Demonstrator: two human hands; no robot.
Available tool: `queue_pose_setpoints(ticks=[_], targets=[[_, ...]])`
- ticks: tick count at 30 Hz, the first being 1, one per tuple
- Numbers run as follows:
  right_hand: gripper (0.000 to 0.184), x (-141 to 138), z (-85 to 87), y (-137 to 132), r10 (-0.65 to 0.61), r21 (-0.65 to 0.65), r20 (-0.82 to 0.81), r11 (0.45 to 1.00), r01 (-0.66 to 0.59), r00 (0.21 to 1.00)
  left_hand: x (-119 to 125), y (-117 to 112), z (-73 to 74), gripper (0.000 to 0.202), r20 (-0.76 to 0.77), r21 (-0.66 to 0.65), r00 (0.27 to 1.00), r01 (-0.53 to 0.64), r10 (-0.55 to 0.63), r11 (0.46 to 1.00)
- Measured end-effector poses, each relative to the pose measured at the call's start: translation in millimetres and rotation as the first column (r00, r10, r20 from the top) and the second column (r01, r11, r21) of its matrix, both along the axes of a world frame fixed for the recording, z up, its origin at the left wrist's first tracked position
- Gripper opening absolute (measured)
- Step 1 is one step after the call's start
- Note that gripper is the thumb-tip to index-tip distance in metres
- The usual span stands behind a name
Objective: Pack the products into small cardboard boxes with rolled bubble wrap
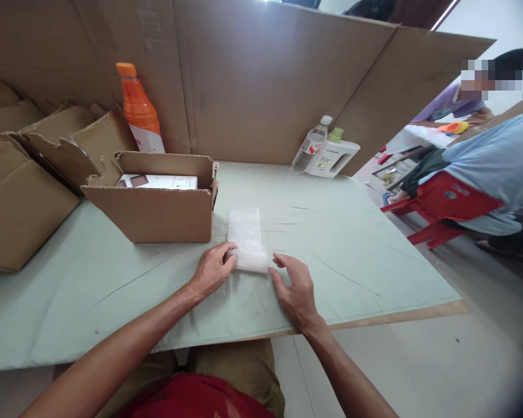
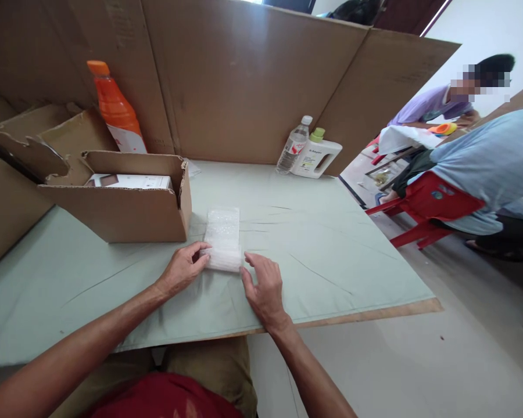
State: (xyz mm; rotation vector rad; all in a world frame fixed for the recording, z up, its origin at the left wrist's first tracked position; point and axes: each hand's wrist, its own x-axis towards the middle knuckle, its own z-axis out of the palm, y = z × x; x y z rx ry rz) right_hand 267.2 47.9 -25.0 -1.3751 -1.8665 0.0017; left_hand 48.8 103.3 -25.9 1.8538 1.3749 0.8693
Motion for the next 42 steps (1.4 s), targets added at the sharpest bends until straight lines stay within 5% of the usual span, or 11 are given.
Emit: queue_pose_setpoints(ticks=[3, 9, 12, 16, 24, 28, 30, 33, 37, 42], targets=[[0.025, -5, 5.5, -5, 0.093, 0.097, 0.219, 0.988, -0.117, 0.971, 3, 7, -3.9, 0.032, -0.017, -0.004, 1.0, -0.023, 0.022, 1.0], [0.032, -15, 0.4, 26, 0.271, -0.102, 0.426, 0.962, -0.252, 0.863, 6, 10, -4.5, 0.035, -0.048, 0.091, 0.998, -0.032, 0.036, 0.995], [0.029, -15, -2.3, 42, 0.291, -0.119, 0.377, 0.957, -0.265, 0.88, 1, 0, -2.5, 0.036, -0.083, 0.224, 0.996, 0.001, 0.018, 0.975], [0.03, -10, 6.1, 41, 0.333, -0.186, 0.25, 0.938, -0.292, 0.909, -11, -16, -1.4, 0.039, -0.216, 0.434, 0.972, 0.177, -0.088, 0.883], [0.03, -1, 26.6, 18, 0.4, -0.53, -0.018, 0.773, -0.348, 0.916, -24, -28, 5.8, 0.035, -0.083, 0.193, 0.978, 0.202, -0.189, 0.96], [0.028, -1, 19.6, 18, 0.224, -0.276, 0.139, 0.944, -0.18, 0.965, -14, -15, 11.7, 0.035, -0.091, 0.052, 0.989, 0.119, -0.114, 0.992], [0.024, -3, 17.9, 15, 0.152, -0.117, 0.212, 0.985, -0.13, 0.965, -8, -7, 12.0, 0.035, -0.146, 0.035, 0.986, 0.081, -0.075, 0.996], [0.024, -9, 17.6, 7, 0.191, -0.054, 0.298, 0.981, -0.184, 0.935, -2, 3, 8.7, 0.034, -0.199, 0.056, 0.979, 0.063, -0.05, 0.996], [0.035, -17, 11.0, 9, 0.269, -0.158, 0.42, 0.962, -0.222, 0.867, 1, 8, 3.5, 0.031, -0.221, 0.101, 0.975, 0.04, -0.017, 0.994], [0.035, -15, 0.9, 37, 0.271, -0.249, 0.357, 0.95, -0.188, 0.894, -3, -5, 6.4, 0.042, -0.001, 0.061, 0.999, -0.052, 0.053, 0.997]])
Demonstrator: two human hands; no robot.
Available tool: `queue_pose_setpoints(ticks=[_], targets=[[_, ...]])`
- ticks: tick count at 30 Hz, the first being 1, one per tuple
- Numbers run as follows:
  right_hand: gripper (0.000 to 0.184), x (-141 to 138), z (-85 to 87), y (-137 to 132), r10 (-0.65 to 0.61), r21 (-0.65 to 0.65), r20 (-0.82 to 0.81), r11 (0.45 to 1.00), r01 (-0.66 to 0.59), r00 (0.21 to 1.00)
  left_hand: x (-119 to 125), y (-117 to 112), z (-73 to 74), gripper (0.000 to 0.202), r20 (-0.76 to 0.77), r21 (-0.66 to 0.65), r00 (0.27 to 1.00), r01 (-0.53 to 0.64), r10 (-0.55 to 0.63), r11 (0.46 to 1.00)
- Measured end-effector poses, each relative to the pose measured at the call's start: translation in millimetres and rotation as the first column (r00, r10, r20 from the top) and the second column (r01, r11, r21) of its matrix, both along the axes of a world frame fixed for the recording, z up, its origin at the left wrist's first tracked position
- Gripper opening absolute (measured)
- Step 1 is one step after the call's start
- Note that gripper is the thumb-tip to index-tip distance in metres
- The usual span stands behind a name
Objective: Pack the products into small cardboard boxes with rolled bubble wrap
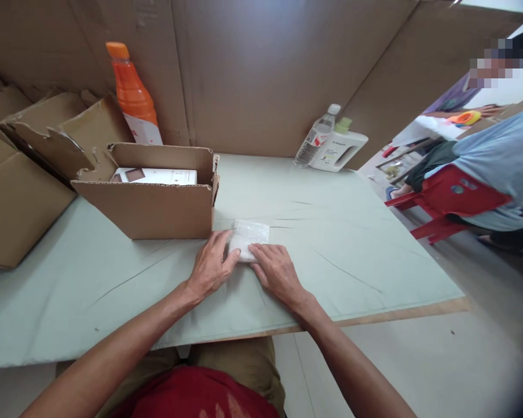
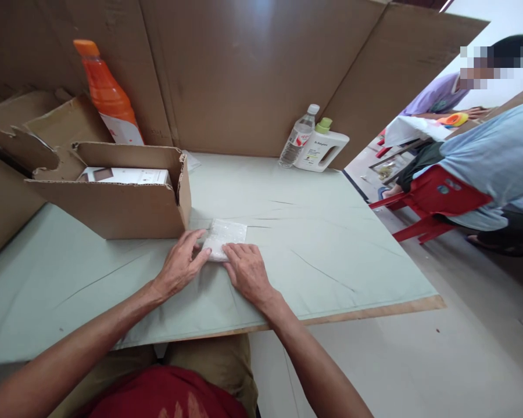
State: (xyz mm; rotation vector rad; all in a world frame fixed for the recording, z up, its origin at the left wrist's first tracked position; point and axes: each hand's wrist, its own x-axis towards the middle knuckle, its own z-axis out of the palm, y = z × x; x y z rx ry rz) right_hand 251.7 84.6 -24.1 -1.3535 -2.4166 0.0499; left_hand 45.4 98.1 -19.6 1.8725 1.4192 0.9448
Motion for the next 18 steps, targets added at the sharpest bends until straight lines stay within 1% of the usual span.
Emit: queue_pose_setpoints(ticks=[2, 3, 4, 5, 6, 8, 9, 10, 11, 12, 13, 14, 16, 17, 18], targets=[[0.032, 3, 0.7, 8, -0.058, -0.06, -0.096, 0.997, 0.053, 0.994, -2, -12, 2.0, 0.051, 0.18, -0.127, 0.98, -0.066, 0.089, 0.99], [0.03, 4, 2.2, 10, -0.098, -0.103, -0.158, 0.991, 0.083, 0.983, -2, -18, 2.5, 0.055, 0.283, -0.213, 0.948, -0.083, 0.143, 0.973], [0.03, 4, 4.2, 9, -0.139, -0.153, -0.225, 0.983, 0.106, 0.964, -2, -24, 2.8, 0.059, 0.387, -0.305, 0.901, -0.077, 0.197, 0.949], [0.03, 2, 6.5, 7, -0.171, -0.209, -0.295, 0.972, 0.111, 0.94, -1, -30, 2.8, 0.062, 0.485, -0.389, 0.839, -0.045, 0.246, 0.92], [0.029, 0, 9.0, 3, -0.19, -0.266, -0.365, 0.959, 0.094, 0.911, 1, -35, 2.6, 0.063, 0.574, -0.452, 0.769, 0.01, 0.283, 0.892], [0.027, -9, 13.6, -9, -0.2, -0.366, -0.494, 0.93, 0.006, 0.846, 6, -42, 2.2, 0.061, 0.705, -0.505, 0.634, 0.132, 0.319, 0.853], [0.027, -13, 15.3, -16, -0.198, -0.408, -0.545, 0.912, -0.051, 0.815, 8, -44, 2.1, 0.059, 0.744, -0.507, 0.581, 0.169, 0.33, 0.846], [0.026, -18, 16.3, -23, -0.197, -0.441, -0.582, 0.891, -0.103, 0.789, 10, -45, 2.1, 0.058, 0.767, -0.504, 0.544, 0.183, 0.34, 0.844], [0.027, -22, 16.5, -29, -0.198, -0.464, -0.602, 0.875, -0.136, 0.774, 11, -47, 2.1, 0.06, 0.776, -0.504, 0.524, 0.181, 0.351, 0.845], [0.026, -25, 16.1, -35, -0.197, -0.464, -0.607, 0.874, -0.143, 0.77, 11, -48, 2.3, 0.062, 0.772, -0.509, 0.52, 0.163, 0.365, 0.845], [0.026, -27, 15.2, -40, -0.191, -0.438, -0.599, 0.891, -0.118, 0.778, 11, -49, 2.7, 0.065, 0.76, -0.516, 0.53, 0.138, 0.377, 0.845], [0.025, -27, 14.3, -44, -0.184, -0.387, -0.581, 0.919, -0.071, 0.793, 9, -51, 3.3, 0.068, 0.743, -0.519, 0.551, 0.114, 0.381, 0.847], [0.028, -24, 14.0, -48, -0.171, -0.254, -0.534, 0.967, 0.036, 0.828, 6, -55, 5.5, 0.07, 0.693, -0.509, 0.625, 0.072, 0.359, 0.858], [0.034, -22, 15.2, -49, -0.164, -0.206, -0.516, 0.977, 0.064, 0.841, 4, -58, 7.1, 0.07, 0.659, -0.496, 0.671, 0.049, 0.34, 0.867], [0.043, -20, 17.6, -48, -0.156, -0.189, -0.506, 0.98, 0.068, 0.849, 3, -61, 8.9, 0.07, 0.621, -0.473, 0.718, 0.025, 0.313, 0.881]])
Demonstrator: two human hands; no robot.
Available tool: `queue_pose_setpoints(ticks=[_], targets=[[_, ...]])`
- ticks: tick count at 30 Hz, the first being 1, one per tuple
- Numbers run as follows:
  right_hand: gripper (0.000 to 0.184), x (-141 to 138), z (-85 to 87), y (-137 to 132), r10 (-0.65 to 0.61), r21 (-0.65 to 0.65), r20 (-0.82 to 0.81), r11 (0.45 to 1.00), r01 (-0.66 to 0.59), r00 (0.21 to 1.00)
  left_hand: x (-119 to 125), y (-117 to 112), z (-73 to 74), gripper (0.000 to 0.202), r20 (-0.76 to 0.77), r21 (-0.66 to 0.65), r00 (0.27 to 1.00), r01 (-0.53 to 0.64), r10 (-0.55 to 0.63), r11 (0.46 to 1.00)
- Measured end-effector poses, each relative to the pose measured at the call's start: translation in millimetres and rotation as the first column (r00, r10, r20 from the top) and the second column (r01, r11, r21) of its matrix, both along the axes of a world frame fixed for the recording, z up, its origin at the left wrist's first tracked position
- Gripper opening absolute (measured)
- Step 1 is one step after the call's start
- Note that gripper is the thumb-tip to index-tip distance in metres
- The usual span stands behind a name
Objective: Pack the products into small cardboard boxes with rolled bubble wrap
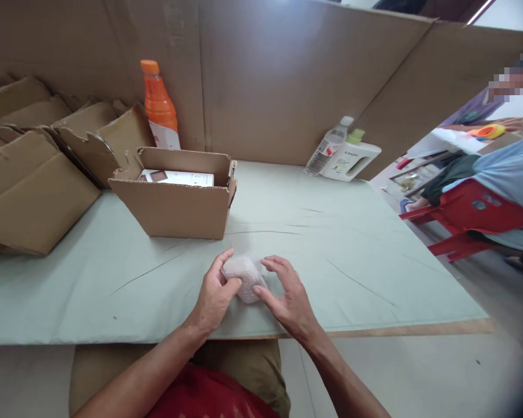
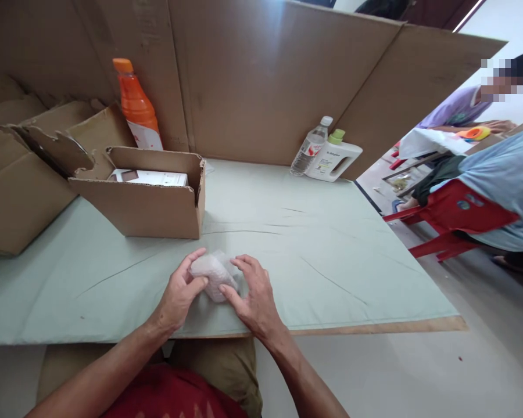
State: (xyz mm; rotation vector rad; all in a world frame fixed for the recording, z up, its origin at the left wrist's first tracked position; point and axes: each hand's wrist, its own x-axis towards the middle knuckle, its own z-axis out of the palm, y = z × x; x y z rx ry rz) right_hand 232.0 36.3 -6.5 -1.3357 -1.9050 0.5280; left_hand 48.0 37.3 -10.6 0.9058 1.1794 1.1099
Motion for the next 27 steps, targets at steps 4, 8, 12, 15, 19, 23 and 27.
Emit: queue_pose_setpoints(ticks=[4, 8, 12, 15, 19, 23, 27], targets=[[0.054, 2, 17.1, 7, 0.132, -0.09, -0.063, 0.986, -0.137, 0.989, -4, -9, 6.3, 0.068, -0.21, 0.158, 0.976, 0.088, -0.053, 0.984], [0.018, -10, 28.5, 12, 0.157, -0.057, -0.296, 0.982, -0.181, 0.942, -9, -7, 2.4, 0.072, -0.083, 0.252, 0.993, 0.101, -0.082, 0.962], [0.023, -19, 24.4, 12, 0.03, -0.171, -0.503, 0.976, -0.133, 0.864, -16, -5, -11.9, 0.09, 0.136, 0.258, 0.964, 0.188, -0.228, 0.948], [0.029, -14, 20.4, 13, 0.024, -0.239, -0.463, 0.959, -0.151, 0.886, -21, -7, -19.6, 0.076, 0.042, 0.139, 0.968, 0.241, -0.249, 0.961], [0.053, -3, 28.7, 18, 0.133, -0.234, -0.267, 0.952, -0.199, 0.954, -32, -11, -18.1, 0.072, -0.289, 0.108, 0.932, 0.259, -0.219, 0.96], [0.033, -10, 52.0, 23, 0.298, -0.225, -0.029, 0.928, -0.297, 0.954, -48, -9, -5.5, 0.076, -0.441, 0.131, 0.841, 0.407, -0.314, 0.904], [0.011, -14, 88.4, 35, 0.262, -0.148, -0.007, 0.954, -0.26, 0.965, -79, 8, 10.8, 0.076, -0.277, 0.2, 0.882, 0.44, -0.38, 0.875]])
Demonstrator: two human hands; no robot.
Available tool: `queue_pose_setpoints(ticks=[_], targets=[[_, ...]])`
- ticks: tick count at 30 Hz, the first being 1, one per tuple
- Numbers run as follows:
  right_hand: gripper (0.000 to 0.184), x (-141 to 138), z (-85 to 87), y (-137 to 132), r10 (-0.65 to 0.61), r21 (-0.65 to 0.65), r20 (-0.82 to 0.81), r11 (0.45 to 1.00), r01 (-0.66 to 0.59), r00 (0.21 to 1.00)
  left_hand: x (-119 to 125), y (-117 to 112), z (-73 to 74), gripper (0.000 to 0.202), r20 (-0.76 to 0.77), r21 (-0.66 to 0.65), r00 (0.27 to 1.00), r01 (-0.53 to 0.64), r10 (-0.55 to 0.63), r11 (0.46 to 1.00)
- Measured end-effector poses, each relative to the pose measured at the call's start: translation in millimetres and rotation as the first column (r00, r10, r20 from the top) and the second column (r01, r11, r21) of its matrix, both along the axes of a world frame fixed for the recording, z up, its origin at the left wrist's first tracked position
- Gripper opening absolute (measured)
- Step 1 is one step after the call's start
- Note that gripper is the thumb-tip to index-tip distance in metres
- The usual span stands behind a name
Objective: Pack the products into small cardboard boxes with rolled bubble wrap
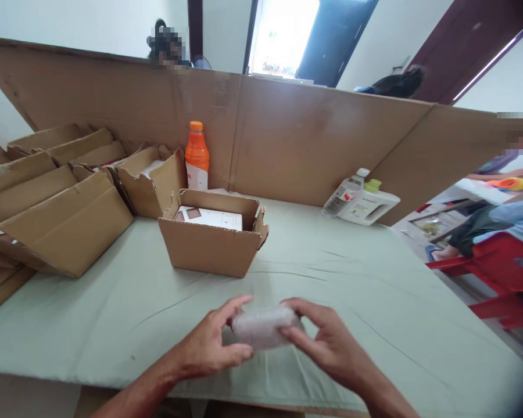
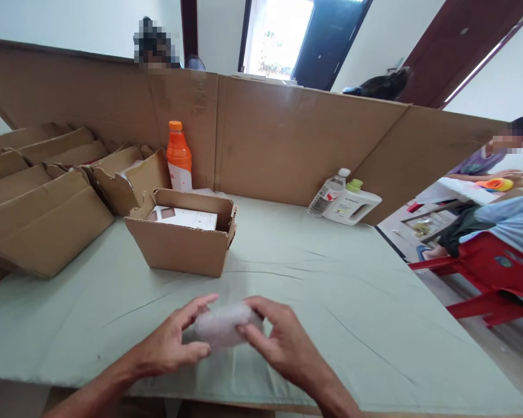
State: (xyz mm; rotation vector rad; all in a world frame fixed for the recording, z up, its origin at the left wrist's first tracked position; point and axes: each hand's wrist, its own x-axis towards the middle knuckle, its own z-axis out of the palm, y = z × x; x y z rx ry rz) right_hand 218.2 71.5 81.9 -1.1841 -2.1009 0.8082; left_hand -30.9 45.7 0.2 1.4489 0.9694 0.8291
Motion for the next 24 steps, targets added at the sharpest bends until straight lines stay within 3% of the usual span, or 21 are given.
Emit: queue_pose_setpoints(ticks=[2, 4, 7, 10, 13, 15, 16, 18, 21, 24], targets=[[0.013, 3, 23.0, 14, -0.106, 0.038, -0.143, 0.993, 0.112, 0.984, -19, 15, 4.8, 0.071, 0.17, 0.001, 0.985, -0.034, 0.033, 0.999], [0.019, 4, 46.5, 34, -0.194, 0.044, -0.317, 0.975, 0.219, 0.928, -34, 32, 3.8, 0.061, 0.236, -0.011, 0.966, -0.11, 0.109, 0.994], [0.027, -10, 75.2, 71, -0.219, 0.047, -0.461, 0.962, 0.27, 0.86, -43, 52, -10.1, 0.055, 0.161, -0.058, 0.961, -0.219, 0.226, 0.974], [0.03, -36, 88.3, 111, -0.201, 0.055, -0.432, 0.967, 0.248, 0.879, -40, 62, -29.7, 0.054, 0.105, -0.059, 0.954, -0.276, 0.281, 0.959], [0.028, -55, 90.2, 143, -0.221, 0.078, -0.23, 0.966, 0.244, 0.948, -37, 65, -41.7, 0.05, 0.1, -0.021, 0.948, -0.301, 0.301, 0.953], [0.023, -63, 92.7, 155, -0.29, 0.154, 0.075, 0.949, 0.277, 0.954, -37, 66, -44.4, 0.047, 0.102, -0.015, 0.949, -0.3, 0.3, 0.954], [0.021, -67, 95.5, 158, -0.336, 0.215, 0.257, 0.934, 0.286, 0.906, -37, 66, -44.8, 0.047, 0.099, -0.016, 0.95, -0.297, 0.297, 0.955], [0.019, -77, 103.2, 160, -0.415, 0.336, 0.567, 0.905, 0.26, 0.712, -38, 68, -44.5, 0.047, 0.083, -0.022, 0.953, -0.292, 0.293, 0.956], [0.02, -100, 112.7, 154, -0.451, 0.41, 0.781, 0.892, 0.19, 0.431, -37, 70, -42.9, 0.049, 0.039, -0.028, 0.959, -0.281, 0.282, 0.959], [0.035, -120, 110.2, 152, -0.411, 0.382, 0.839, 0.912, 0.151, 0.358, -36, 72, -40.9, 0.05, 0.015, -0.028, 0.965, -0.262, 0.263, 0.965]])
